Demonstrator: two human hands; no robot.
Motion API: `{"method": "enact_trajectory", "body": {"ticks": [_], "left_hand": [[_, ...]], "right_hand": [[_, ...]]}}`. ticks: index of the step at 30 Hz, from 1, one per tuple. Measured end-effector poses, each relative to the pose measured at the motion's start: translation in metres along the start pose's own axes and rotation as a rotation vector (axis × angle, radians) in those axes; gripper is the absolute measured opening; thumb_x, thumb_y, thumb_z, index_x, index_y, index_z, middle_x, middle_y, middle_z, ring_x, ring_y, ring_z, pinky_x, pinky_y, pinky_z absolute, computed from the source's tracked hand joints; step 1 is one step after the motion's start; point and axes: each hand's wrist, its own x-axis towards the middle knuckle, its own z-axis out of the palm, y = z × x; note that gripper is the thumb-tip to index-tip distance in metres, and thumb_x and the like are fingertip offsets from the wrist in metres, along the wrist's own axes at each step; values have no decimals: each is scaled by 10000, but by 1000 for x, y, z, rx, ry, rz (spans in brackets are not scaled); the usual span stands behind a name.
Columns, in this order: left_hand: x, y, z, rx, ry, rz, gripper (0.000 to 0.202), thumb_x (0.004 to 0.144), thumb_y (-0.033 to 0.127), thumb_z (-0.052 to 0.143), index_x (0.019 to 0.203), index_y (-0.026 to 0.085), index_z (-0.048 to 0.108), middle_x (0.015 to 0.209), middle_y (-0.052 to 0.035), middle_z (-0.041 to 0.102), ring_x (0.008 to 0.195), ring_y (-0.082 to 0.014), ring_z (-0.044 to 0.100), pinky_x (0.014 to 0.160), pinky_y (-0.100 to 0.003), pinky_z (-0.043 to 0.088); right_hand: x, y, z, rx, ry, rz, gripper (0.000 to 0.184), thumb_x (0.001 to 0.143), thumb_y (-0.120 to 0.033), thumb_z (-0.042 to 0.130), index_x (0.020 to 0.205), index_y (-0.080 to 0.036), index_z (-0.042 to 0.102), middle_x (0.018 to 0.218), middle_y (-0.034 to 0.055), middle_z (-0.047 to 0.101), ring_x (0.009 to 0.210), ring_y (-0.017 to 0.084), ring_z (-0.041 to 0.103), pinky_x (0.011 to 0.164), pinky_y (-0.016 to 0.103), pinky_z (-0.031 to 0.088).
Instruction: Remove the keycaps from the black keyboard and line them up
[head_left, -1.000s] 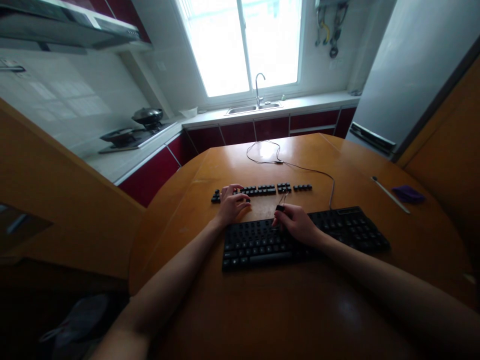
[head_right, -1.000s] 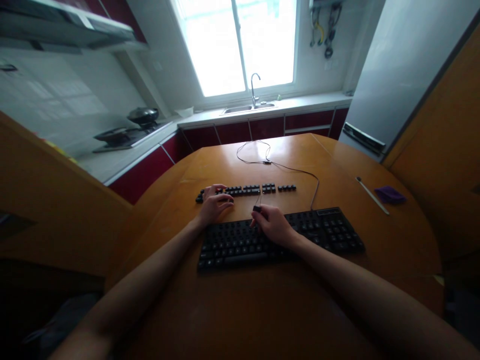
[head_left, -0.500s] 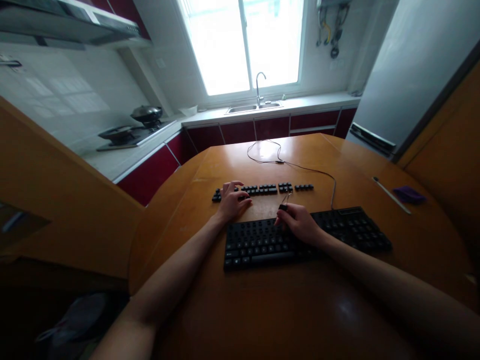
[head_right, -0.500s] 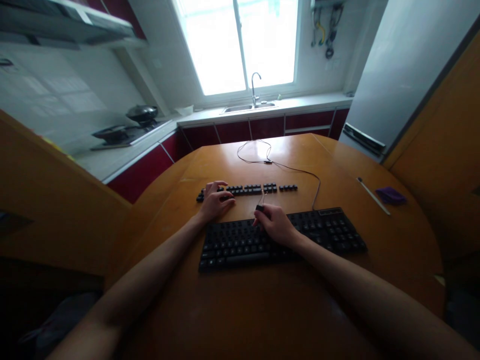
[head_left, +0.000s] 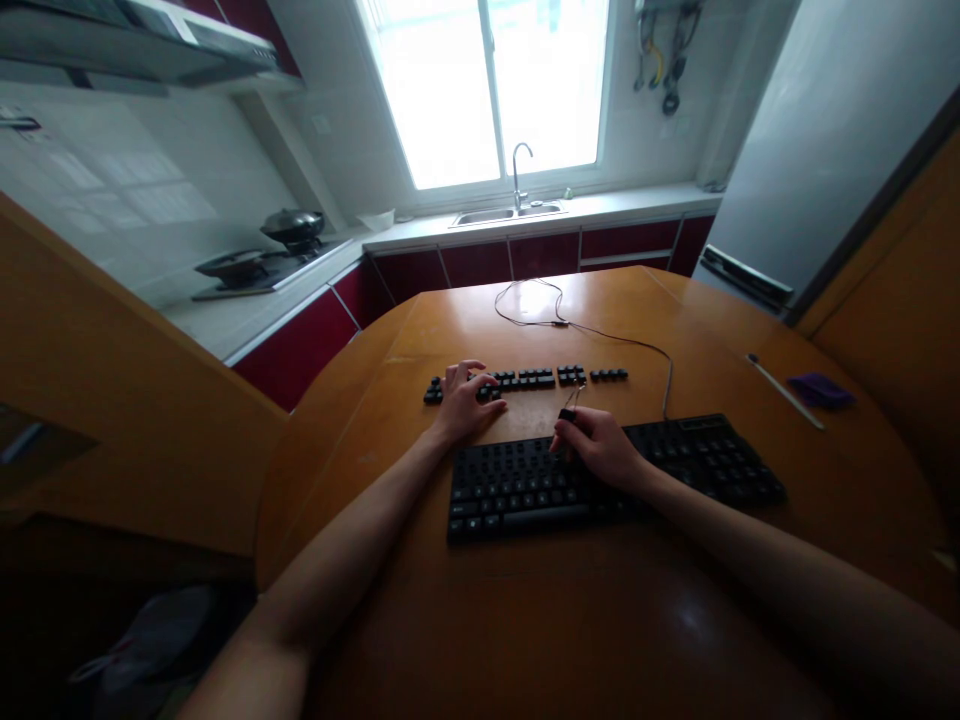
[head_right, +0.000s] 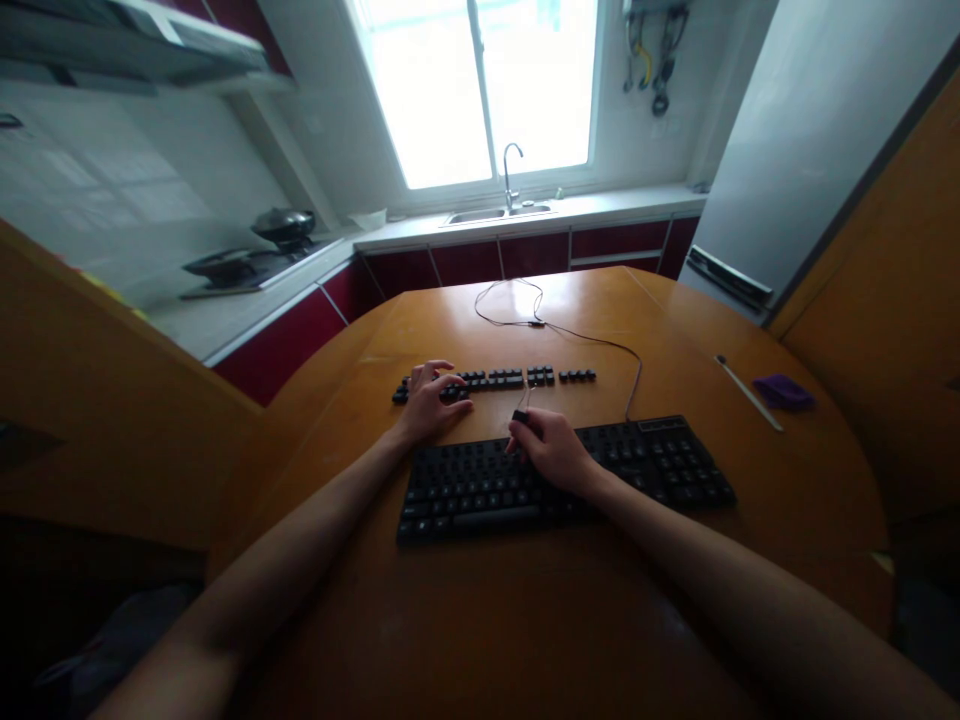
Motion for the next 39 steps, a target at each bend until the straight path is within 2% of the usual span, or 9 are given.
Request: {"method": "enact_trajectory", "body": {"ticks": [8, 19, 39], "left_hand": [[1, 0, 2, 26, -4, -20, 176, 755, 354, 806, 883, 254, 736, 1287, -52, 538, 1186, -287, 428, 1052, -463, 325], [0, -3, 4, -6, 40, -42, 215, 741, 357, 812, 914, 260, 730, 1256, -51, 542, 1135, -283, 455, 1029, -471, 349], [1, -11, 7, 2, 16, -47, 244, 728, 327, 839, 938, 264, 733, 1253, -54, 546, 1100, -272, 473, 1004, -451, 373]], "right_hand": [[0, -1, 0, 4, 9, 6, 339, 956, -394, 545, 743, -153, 652, 667, 48, 678, 542, 137, 569, 565, 264, 426], [0, 3, 1, 42, -3, 1, 344, 955, -427, 546, 748, -164, 625, 727, 61, 715, 540, 133, 579, 559, 264, 444], [0, 1, -1, 32, -8, -6, 332, 956, -401, 546, 740, -166, 638, 703, 52, 697, 543, 138, 576, 573, 269, 441]]}}
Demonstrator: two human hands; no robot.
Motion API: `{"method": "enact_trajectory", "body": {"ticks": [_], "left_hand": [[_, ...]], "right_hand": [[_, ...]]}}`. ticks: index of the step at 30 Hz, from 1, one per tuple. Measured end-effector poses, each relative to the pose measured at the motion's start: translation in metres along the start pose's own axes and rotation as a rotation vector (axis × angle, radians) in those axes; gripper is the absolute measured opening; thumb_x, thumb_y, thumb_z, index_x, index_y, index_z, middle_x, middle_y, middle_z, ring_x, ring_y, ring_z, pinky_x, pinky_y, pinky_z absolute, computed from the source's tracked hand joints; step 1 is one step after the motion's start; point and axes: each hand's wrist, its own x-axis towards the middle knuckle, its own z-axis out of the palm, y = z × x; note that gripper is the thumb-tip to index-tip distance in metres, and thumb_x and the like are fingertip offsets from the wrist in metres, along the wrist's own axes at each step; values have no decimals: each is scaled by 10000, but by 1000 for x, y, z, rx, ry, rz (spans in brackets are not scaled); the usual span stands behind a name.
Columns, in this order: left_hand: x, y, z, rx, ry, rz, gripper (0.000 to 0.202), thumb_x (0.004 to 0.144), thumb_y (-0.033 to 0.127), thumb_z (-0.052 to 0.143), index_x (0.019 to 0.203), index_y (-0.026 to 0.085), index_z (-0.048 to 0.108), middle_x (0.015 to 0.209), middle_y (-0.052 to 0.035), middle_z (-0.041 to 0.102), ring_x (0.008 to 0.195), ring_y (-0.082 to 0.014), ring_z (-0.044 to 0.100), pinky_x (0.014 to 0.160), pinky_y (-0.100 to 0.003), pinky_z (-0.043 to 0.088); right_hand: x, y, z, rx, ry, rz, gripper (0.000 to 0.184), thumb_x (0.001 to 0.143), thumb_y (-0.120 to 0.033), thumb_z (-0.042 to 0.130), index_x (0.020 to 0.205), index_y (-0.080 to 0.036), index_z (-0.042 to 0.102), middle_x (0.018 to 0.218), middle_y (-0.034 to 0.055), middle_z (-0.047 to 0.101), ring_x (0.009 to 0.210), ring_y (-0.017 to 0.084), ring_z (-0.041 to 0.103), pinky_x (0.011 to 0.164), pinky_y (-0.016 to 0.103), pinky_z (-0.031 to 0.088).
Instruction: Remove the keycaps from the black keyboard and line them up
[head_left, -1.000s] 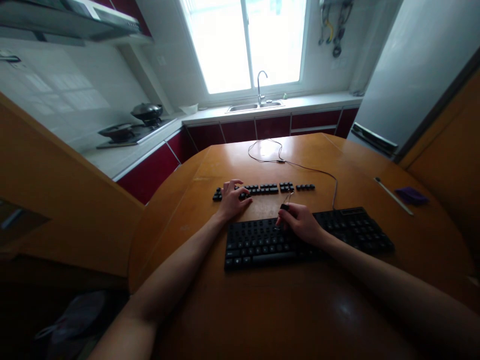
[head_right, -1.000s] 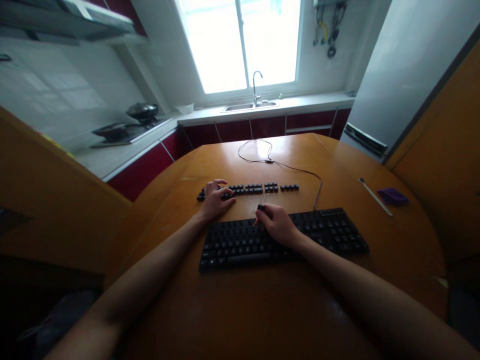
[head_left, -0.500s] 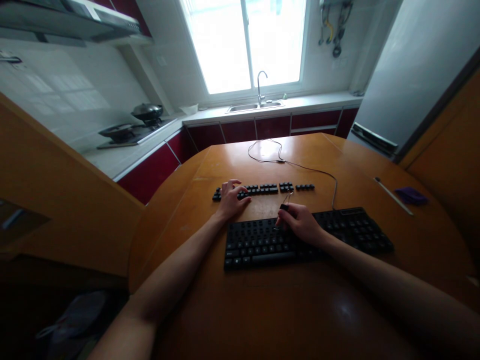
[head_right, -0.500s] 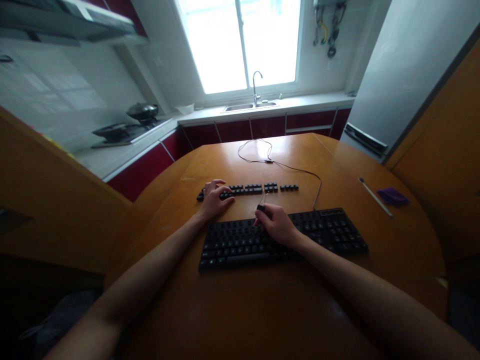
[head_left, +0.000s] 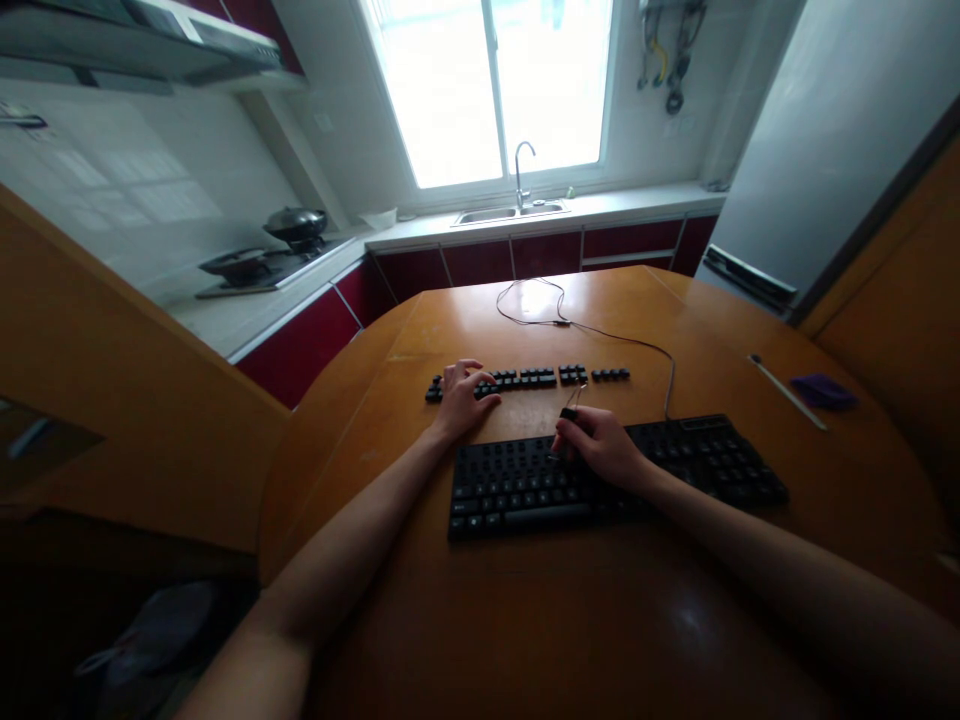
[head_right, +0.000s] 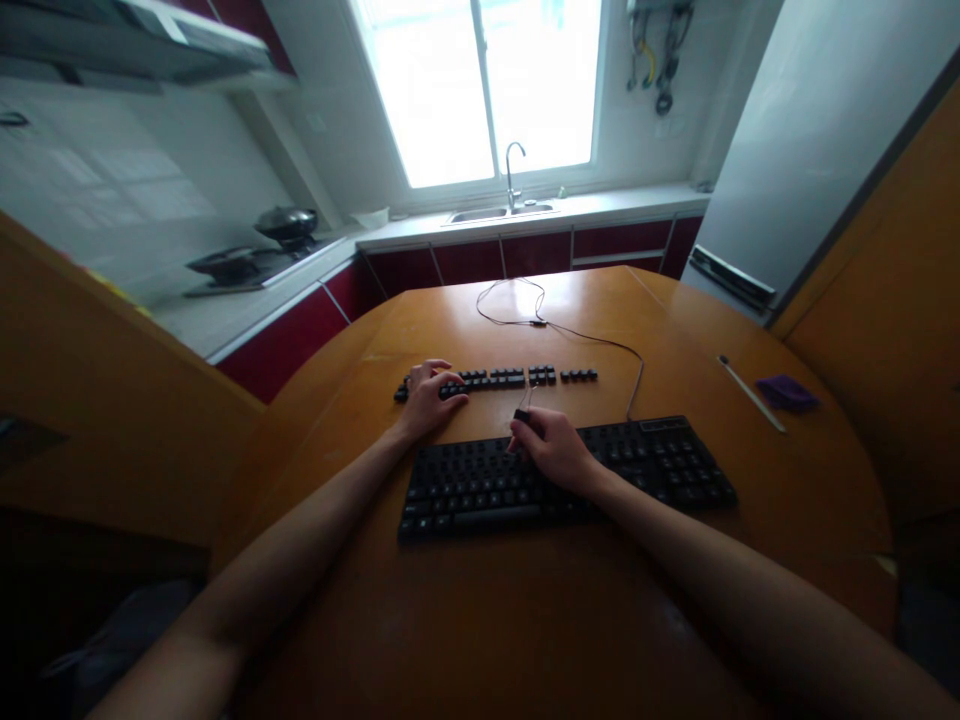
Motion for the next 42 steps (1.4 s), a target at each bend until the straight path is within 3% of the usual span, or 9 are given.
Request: {"method": "enact_trajectory", "body": {"ticks": [9, 13, 18, 22, 26, 28, 34, 38, 42], "left_hand": [[1, -2, 0, 4, -3, -6, 266, 729, 348, 834, 958, 265, 728, 1237, -55, 551, 1111, -276, 473, 1020, -448, 366], [0, 0, -1, -13, 16, -3, 379, 733, 365, 825, 1071, 252, 697, 1224, -66, 559, 1137, -279, 469, 1034, -434, 366], [2, 18, -13, -137, 20, 46, 257, 848, 318, 708, 1082, 218, 670, 1157, -68, 594, 1112, -249, 503, 1026, -410, 389], [0, 53, -30, -329, -127, 180, 130, 921, 290, 610, 1006, 216, 675, 1059, -55, 643, 1055, -216, 556, 989, -385, 425], [-9, 95, -41, -433, -455, 360, 166, 937, 338, 601, 1046, 232, 669, 1003, -45, 657, 990, -202, 575, 916, -359, 464], [-14, 110, -42, -453, -548, 406, 170, 941, 337, 596, 1050, 222, 659, 994, -50, 649, 979, -199, 578, 901, -352, 468], [-20, 122, -49, -498, -628, 393, 143, 883, 255, 622, 1007, 184, 624, 957, -49, 625, 904, -188, 574, 837, -318, 473], [-23, 123, -51, -483, -732, 426, 205, 824, 291, 689, 991, 182, 638, 944, -44, 631, 925, -207, 563, 883, -338, 462], [-30, 127, -39, -491, -672, 370, 191, 834, 338, 709, 938, 185, 662, 922, -47, 666, 917, -217, 581, 879, -349, 464]], "right_hand": [[-1, -4, -1, -26, 46, -36, 355, 959, -409, 533, 747, -155, 663, 636, 26, 623, 570, 145, 555, 583, 272, 419], [-2, -7, -6, -35, 121, -63, 316, 941, -392, 548, 730, -168, 618, 657, 22, 602, 623, 157, 552, 594, 273, 410], [-7, -4, -15, -133, 17, -76, 283, 936, -359, 550, 719, -180, 578, 654, 17, 575, 630, 162, 512, 579, 280, 386], [-10, -2, -19, -230, -43, -112, 266, 938, -316, 540, 709, -183, 549, 627, 0, 540, 614, 150, 466, 569, 275, 359], [-10, -4, -20, -281, -127, -192, 215, 937, -264, 538, 745, -178, 583, 673, 11, 583, 643, 158, 506, 616, 281, 393], [-10, -4, -21, -285, -174, -243, 165, 939, -235, 532, 811, -176, 618, 758, 40, 643, 701, 179, 560, 671, 296, 432], [-14, -5, -21, -447, -211, -377, 145, 949, -223, 533, 908, -185, 666, 904, 99, 704, 821, 221, 643, 756, 323, 484], [-16, -7, -18, -562, -240, -469, 152, 959, -247, 534, 950, -201, 679, 979, 111, 717, 883, 235, 652, 795, 342, 489], [-15, -6, -15, -521, -217, -452, 167, 968, -256, 519, 996, -195, 673, 1000, 112, 720, 893, 238, 654, 803, 345, 482]]}}
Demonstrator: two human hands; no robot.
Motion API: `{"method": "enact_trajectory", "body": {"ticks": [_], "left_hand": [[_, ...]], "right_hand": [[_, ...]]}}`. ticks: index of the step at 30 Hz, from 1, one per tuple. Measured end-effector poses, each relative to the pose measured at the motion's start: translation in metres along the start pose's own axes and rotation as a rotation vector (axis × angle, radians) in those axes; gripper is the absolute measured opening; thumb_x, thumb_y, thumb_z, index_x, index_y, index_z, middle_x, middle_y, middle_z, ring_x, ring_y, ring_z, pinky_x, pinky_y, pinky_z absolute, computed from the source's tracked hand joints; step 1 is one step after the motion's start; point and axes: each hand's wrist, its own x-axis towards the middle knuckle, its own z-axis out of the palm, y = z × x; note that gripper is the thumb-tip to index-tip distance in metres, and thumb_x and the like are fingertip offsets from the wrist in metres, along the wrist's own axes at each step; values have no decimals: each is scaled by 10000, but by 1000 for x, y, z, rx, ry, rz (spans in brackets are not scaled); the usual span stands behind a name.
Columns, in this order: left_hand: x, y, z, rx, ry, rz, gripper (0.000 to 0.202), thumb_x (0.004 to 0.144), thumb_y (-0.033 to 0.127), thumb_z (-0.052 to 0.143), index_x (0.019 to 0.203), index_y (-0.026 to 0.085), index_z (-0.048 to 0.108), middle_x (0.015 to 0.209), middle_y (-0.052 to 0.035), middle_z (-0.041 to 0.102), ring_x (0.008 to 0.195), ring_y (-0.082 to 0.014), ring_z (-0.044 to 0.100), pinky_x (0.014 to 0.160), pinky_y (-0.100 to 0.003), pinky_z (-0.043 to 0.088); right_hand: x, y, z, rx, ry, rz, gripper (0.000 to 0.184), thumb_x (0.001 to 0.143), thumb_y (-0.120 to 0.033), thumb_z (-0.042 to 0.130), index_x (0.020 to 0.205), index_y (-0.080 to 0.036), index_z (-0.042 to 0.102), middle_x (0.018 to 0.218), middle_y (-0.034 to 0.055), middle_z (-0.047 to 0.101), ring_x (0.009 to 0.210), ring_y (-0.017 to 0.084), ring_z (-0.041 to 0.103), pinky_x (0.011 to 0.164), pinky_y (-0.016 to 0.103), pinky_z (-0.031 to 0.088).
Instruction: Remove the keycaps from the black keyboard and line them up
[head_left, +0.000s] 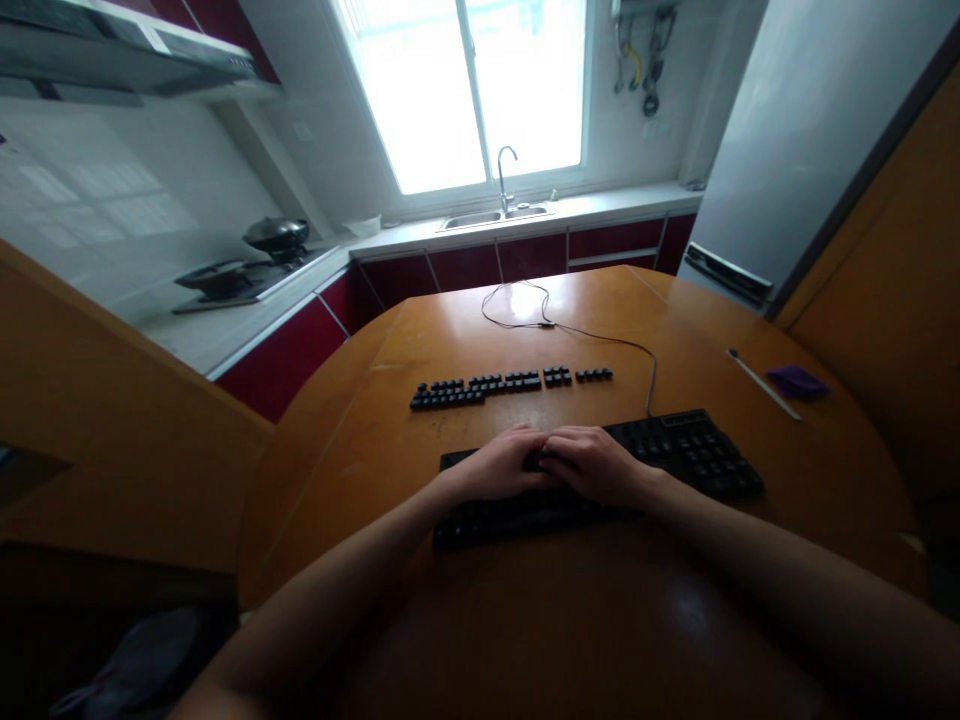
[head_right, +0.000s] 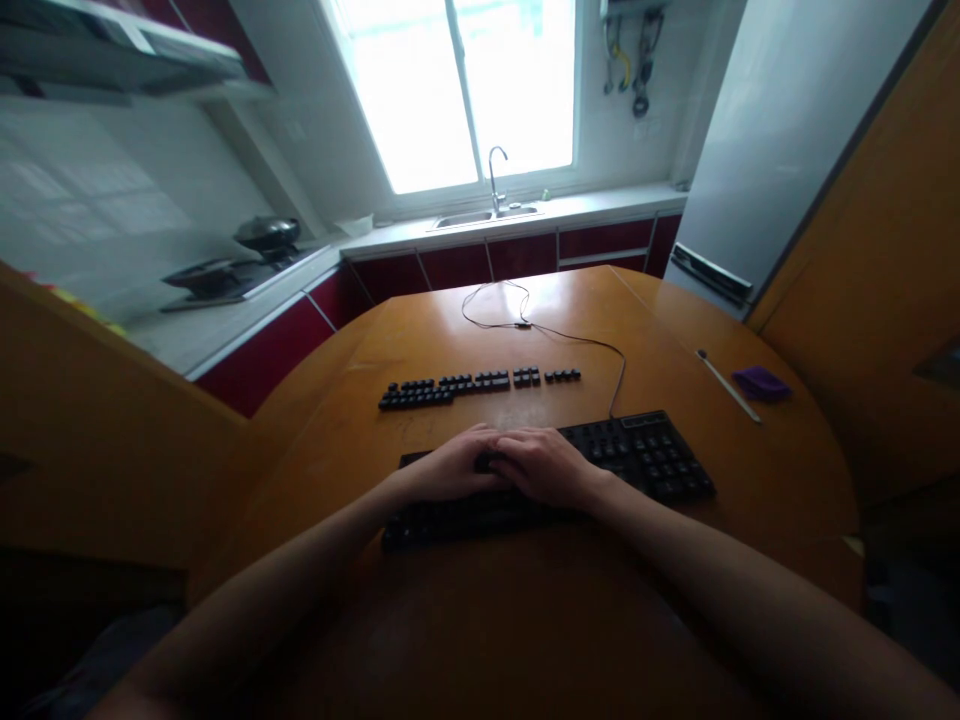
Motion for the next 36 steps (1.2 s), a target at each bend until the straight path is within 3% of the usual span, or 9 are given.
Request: {"method": "enact_trajectory", "body": {"ticks": [4, 13, 26, 32, 36], "left_hand": [[2, -4, 14, 11, 130, -25, 150, 857, 323, 689, 920, 188, 673, 913, -58, 698, 913, -228, 605, 893, -373, 464], [1, -8, 18, 60, 165, -46, 155, 851, 331, 700, 908, 192, 664, 842, -38, 665, 834, -206, 576, 776, -329, 469], [2, -8, 19, 67, 167, -32, 137, 859, 319, 688, 894, 197, 637, 819, -24, 629, 791, -187, 560, 730, -303, 456], [2, -7, 19, 72, 171, -44, 201, 936, 370, 588, 855, 192, 633, 859, -50, 658, 856, -203, 586, 798, -331, 475], [2, -8, 19, 64, 153, -17, 173, 927, 366, 602, 933, 203, 660, 927, -57, 679, 918, -218, 599, 859, -359, 482]], "right_hand": [[3, 3, 1, 126, 48, 132, 154, 953, -241, 528, 938, -187, 671, 927, 85, 725, 799, 212, 647, 730, 315, 469], [6, 8, -1, 375, 57, 315, 251, 965, -321, 522, 816, -167, 652, 796, 47, 711, 733, 188, 635, 678, 285, 470], [7, 9, 5, 356, 112, 399, 270, 946, -332, 530, 740, -180, 616, 715, 32, 676, 663, 171, 598, 620, 272, 447], [11, 13, 9, 329, 249, 513, 323, 960, -336, 479, 672, -197, 523, 587, -3, 577, 556, 144, 530, 546, 262, 377], [11, 12, 10, 308, 232, 460, 295, 947, -325, 503, 682, -198, 518, 629, 0, 593, 598, 149, 536, 569, 265, 377]]}}
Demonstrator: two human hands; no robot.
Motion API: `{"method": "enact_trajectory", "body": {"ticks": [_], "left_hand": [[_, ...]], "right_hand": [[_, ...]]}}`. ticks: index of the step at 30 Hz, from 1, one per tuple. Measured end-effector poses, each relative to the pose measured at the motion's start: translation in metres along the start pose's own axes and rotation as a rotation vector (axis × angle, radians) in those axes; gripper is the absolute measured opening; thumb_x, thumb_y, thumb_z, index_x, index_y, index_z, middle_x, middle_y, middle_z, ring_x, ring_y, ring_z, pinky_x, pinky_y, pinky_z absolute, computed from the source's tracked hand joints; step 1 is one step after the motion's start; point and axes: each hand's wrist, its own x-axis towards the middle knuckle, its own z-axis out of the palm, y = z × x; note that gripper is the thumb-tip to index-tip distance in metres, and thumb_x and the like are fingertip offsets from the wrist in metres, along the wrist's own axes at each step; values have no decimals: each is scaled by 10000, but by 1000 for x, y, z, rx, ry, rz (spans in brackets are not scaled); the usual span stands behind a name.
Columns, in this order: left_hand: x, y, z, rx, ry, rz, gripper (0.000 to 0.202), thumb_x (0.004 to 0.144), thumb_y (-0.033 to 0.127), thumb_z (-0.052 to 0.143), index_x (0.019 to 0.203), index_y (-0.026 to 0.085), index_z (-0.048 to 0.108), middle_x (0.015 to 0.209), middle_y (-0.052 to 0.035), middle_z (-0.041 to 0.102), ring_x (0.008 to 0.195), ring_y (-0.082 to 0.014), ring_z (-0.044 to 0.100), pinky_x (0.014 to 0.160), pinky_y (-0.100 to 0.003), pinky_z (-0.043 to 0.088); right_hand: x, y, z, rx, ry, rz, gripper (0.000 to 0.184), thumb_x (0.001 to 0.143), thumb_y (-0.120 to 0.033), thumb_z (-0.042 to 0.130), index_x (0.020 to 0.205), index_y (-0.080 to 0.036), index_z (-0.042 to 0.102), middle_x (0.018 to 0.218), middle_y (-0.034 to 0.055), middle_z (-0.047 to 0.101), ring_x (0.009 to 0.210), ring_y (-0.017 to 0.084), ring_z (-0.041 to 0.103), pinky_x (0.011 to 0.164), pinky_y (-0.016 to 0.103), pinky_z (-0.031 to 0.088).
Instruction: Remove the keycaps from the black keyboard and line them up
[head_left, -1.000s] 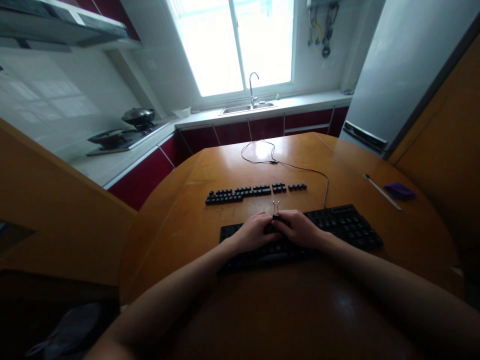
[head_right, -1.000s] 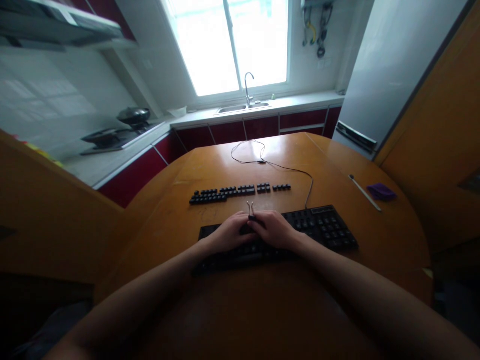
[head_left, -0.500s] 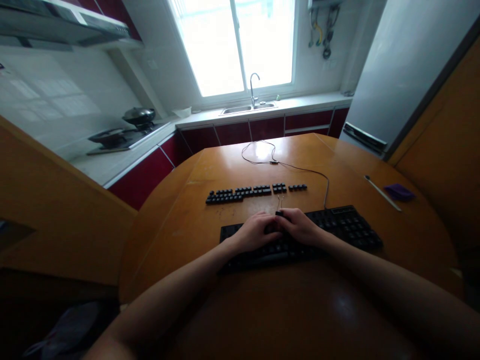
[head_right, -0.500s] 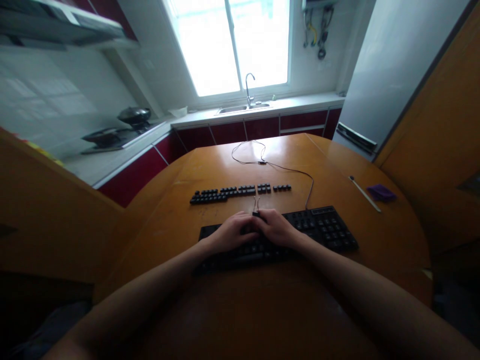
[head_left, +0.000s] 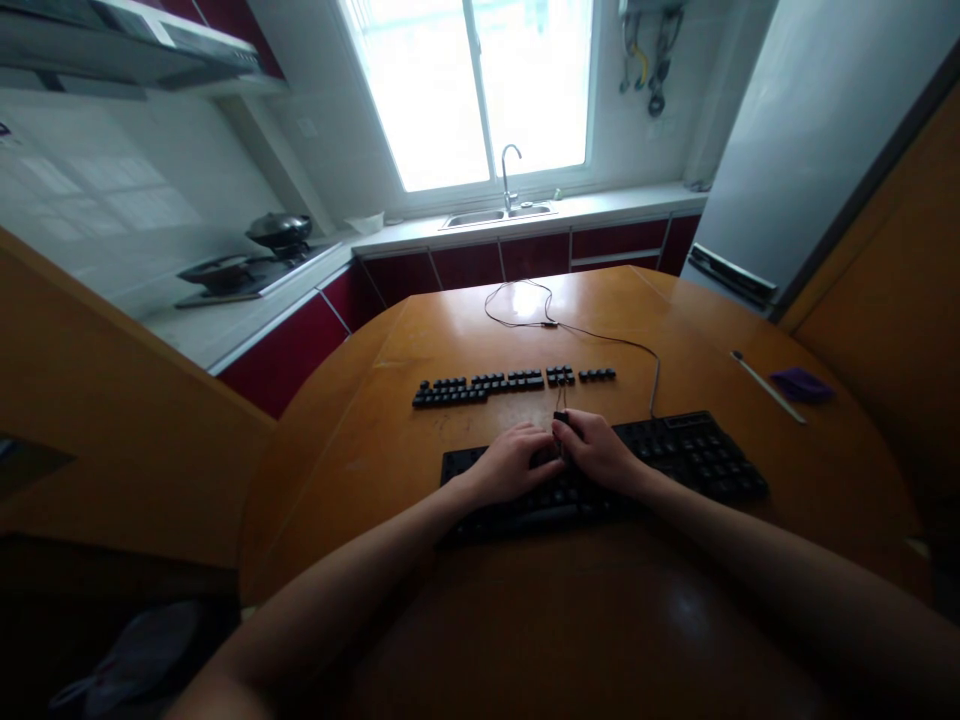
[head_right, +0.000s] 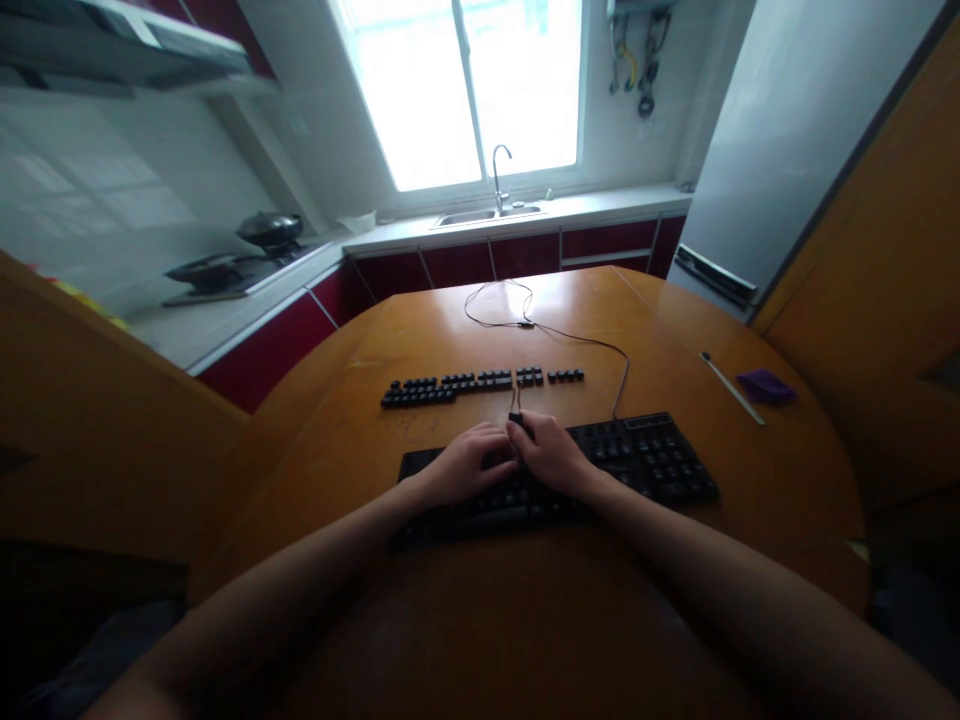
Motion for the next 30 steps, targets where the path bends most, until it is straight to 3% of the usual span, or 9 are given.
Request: {"method": "enact_trajectory", "body": {"ticks": [6, 13, 22, 26, 30], "left_hand": [[-2, -2, 1, -43, 65, -15, 146, 901, 321, 647, 971, 193, 661, 956, -65, 653, 907, -204, 604, 854, -348, 503], [-1, -7, 4, 30, 292, 15, 105, 901, 222, 660, 1006, 214, 651, 969, -45, 624, 953, -200, 595, 863, -349, 514], [-3, -6, 2, 191, 344, 138, 286, 947, 252, 605, 1224, 223, 541, 1058, -66, 620, 981, -206, 594, 855, -367, 537], [-3, -2, -4, 390, 317, 250, 207, 974, 230, 551, 1178, 222, 586, 1036, -62, 626, 951, -198, 581, 840, -361, 534], [-3, 0, -6, 495, 305, 259, 178, 980, 225, 537, 1141, 226, 616, 1009, -52, 634, 923, -187, 582, 816, -346, 531]], "right_hand": [[-5, -4, 0, -59, 55, -2, 261, 961, -345, 498, 749, -198, 542, 693, 22, 627, 648, 172, 573, 609, 282, 382], [-6, 0, 0, 3, 102, 12, 274, 982, -371, 477, 793, -197, 573, 659, 6, 628, 625, 168, 595, 609, 274, 400], [-5, -5, -2, 97, 154, -15, 267, 954, -358, 526, 769, -182, 605, 630, 4, 615, 598, 157, 574, 591, 266, 413], [-3, -5, -4, 103, 165, -22, 301, 944, -351, 528, 692, -188, 542, 606, -5, 575, 578, 144, 528, 566, 260, 384], [-1, -3, -4, 101, 161, -39, 307, 940, -357, 530, 682, -189, 528, 597, -14, 544, 577, 137, 496, 552, 258, 356]]}}
